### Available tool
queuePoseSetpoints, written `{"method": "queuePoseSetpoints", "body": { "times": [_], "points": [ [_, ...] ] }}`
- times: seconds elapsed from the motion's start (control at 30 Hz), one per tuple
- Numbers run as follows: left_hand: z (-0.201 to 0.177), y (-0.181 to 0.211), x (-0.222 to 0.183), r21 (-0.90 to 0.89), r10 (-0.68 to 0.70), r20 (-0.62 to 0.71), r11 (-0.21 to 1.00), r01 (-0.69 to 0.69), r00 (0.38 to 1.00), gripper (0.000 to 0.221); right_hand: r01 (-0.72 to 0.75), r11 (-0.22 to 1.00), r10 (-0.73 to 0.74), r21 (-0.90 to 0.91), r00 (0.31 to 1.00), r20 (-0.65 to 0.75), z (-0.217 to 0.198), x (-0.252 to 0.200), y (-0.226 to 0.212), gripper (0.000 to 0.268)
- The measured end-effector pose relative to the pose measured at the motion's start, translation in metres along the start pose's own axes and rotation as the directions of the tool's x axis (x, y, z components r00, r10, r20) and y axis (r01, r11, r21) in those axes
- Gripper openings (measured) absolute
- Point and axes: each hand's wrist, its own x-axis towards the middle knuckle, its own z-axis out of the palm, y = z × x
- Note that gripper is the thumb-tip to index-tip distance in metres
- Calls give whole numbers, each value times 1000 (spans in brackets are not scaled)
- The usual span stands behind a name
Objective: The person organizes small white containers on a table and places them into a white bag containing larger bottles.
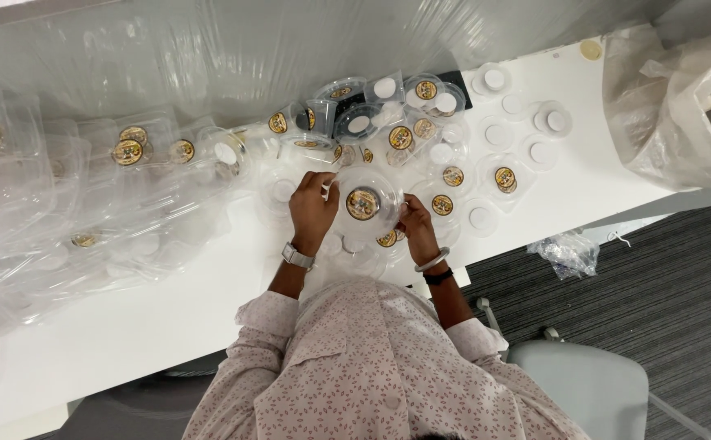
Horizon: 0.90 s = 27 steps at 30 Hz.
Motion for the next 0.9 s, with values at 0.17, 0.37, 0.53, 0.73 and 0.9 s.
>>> {"method": "queuePoseSetpoints", "body": {
  "times": [0.17, 0.37, 0.53, 0.73, 0.9],
  "points": [
    [-2, 1, -1, 21, -43, 0, 999, 43, 999, 13, -7, 999, 6, 41, 1000, 27, 1, 0, 2, 26],
    [2, -4, 1, -43, 0, -42, 999, -1, 999, 16, 36, 994, -45, 102, 995, 85, -3, 0, 7, 23],
    [16, -17, -3, -280, -105, 88, 952, 126, 991, 21, 53, 993, -64, 102, 992, 105, -6, 0, 13, 27],
    [38, -9, -29, -321, -22, 24, 947, 28, 999, 21, -179, 968, 199, 175, 975, -100, 19, -15, -19, 51],
    [47, 13, -47, -266, -109, 141, 953, 144, 984, 34, 131, 952, -222, -276, 917, -330, -39, -2, 77, 38]
  ]
}}
